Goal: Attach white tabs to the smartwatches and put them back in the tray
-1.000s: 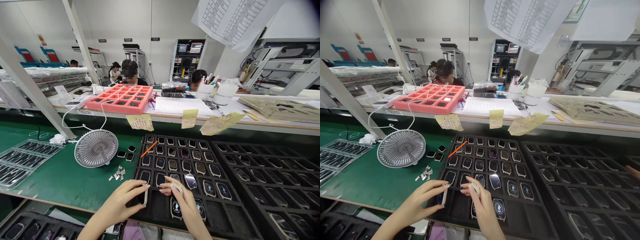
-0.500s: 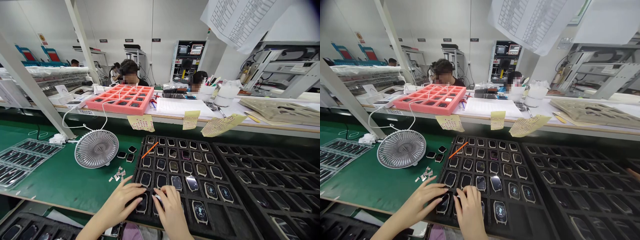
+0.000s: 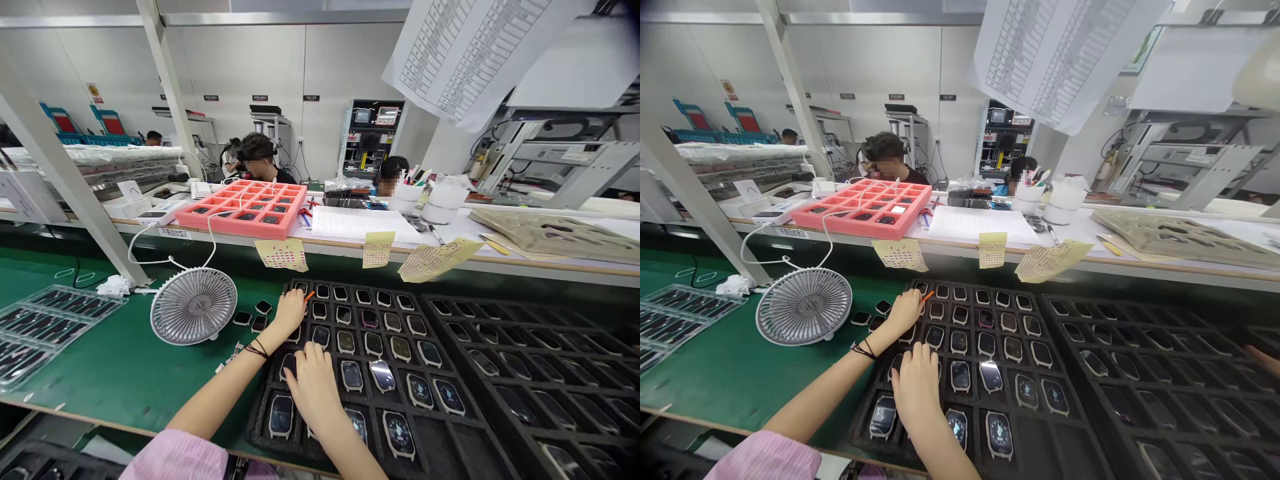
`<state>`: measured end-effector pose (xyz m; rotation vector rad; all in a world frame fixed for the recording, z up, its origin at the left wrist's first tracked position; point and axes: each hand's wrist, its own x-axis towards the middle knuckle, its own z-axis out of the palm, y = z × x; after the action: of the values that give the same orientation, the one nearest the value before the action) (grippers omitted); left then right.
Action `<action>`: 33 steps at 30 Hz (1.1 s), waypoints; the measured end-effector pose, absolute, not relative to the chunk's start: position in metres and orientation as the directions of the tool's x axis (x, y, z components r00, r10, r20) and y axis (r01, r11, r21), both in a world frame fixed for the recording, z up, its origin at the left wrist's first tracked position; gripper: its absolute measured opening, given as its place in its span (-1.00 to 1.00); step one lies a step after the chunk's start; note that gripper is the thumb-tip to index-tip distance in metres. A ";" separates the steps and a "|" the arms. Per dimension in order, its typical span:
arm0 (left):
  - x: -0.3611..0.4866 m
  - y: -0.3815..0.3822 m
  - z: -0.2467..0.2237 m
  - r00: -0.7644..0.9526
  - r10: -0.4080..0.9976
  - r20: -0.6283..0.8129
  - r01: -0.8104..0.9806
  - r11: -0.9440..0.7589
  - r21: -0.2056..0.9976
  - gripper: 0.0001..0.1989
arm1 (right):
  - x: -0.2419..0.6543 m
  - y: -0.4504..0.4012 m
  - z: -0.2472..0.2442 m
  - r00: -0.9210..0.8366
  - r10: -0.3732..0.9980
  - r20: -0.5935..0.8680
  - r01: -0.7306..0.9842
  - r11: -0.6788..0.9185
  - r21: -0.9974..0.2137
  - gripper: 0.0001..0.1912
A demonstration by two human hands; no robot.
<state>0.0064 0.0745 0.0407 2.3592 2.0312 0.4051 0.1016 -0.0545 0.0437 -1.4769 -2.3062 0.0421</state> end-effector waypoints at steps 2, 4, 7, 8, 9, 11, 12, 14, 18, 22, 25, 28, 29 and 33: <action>0.006 0.079 0.039 0.124 0.978 0.168 0.973 -0.152 0.172 -0.85 | 0.100 -0.052 0.041 -0.363 0.885 0.291 0.876 0.430 -0.217 -0.88; 0.005 0.081 0.038 0.125 0.982 0.143 0.972 -0.150 0.183 -0.85 | 0.099 -0.049 0.041 -0.364 0.895 0.258 0.885 0.419 -0.204 -0.86; 0.004 0.081 0.039 0.137 0.982 0.129 0.963 -0.163 0.216 -0.85 | 0.100 -0.046 0.046 -0.371 0.904 0.211 0.886 0.413 -0.212 -0.85; 0.004 0.080 0.040 0.144 0.981 0.132 0.957 -0.172 0.234 -0.88 | 0.101 -0.046 0.047 -0.372 0.906 0.204 0.882 0.413 -0.227 -0.87; 0.004 0.079 0.043 0.150 0.979 0.141 0.950 -0.182 0.255 -0.90 | 0.102 -0.046 0.048 -0.370 0.907 0.203 0.875 0.413 -0.254 -0.89; 0.002 0.070 0.052 0.155 0.972 0.174 0.930 -0.203 0.307 -0.85 | 0.104 -0.047 0.050 -0.374 0.902 0.216 0.833 0.429 -0.350 -0.93; 0.000 0.063 0.058 0.155 0.968 0.199 0.917 -0.216 0.336 -0.80 | 0.105 -0.048 0.049 -0.386 0.897 0.217 0.795 0.442 -0.416 -0.91; -0.007 0.042 0.073 0.156 0.954 0.255 0.883 -0.250 0.397 -0.69 | 0.107 -0.050 0.049 -0.418 0.887 0.196 0.698 0.452 -0.555 -0.85; -0.028 -0.017 0.093 0.162 0.931 0.326 0.789 -0.321 0.524 -0.65 | 0.117 -0.054 0.052 -0.358 0.921 0.154 0.455 0.316 -0.833 -0.84; -0.034 -0.066 0.089 0.095 0.983 0.157 0.397 -0.182 0.900 -0.65 | 0.138 -0.056 0.064 -0.149 0.987 0.068 -0.161 0.044 -0.986 -0.81; -0.019 -0.083 0.082 0.236 0.972 -0.014 0.206 -0.036 0.978 -0.61 | 0.148 -0.058 0.074 -0.151 0.986 -0.068 -0.539 -0.140 -0.830 -0.81; -0.001 -0.088 0.080 0.354 0.929 -0.105 0.109 0.070 0.992 -0.59 | 0.148 -0.061 0.080 -0.168 0.980 -0.109 -0.662 -0.194 -0.724 -0.81; 0.004 -0.087 0.080 0.370 0.923 -0.107 0.094 0.078 0.993 -0.59 | 0.146 -0.062 0.081 -0.166 0.979 -0.115 -0.669 -0.198 -0.716 -0.80; 0.009 -0.083 0.080 0.352 0.934 -0.056 0.113 0.017 0.993 -0.58 | 0.142 -0.064 0.082 -0.157 0.983 -0.099 -0.658 -0.179 -0.732 -0.80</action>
<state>0.0095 -0.0831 0.0795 1.4099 1.0294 0.8579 0.1417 -0.0641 0.0816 -0.6891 -0.6447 1.6580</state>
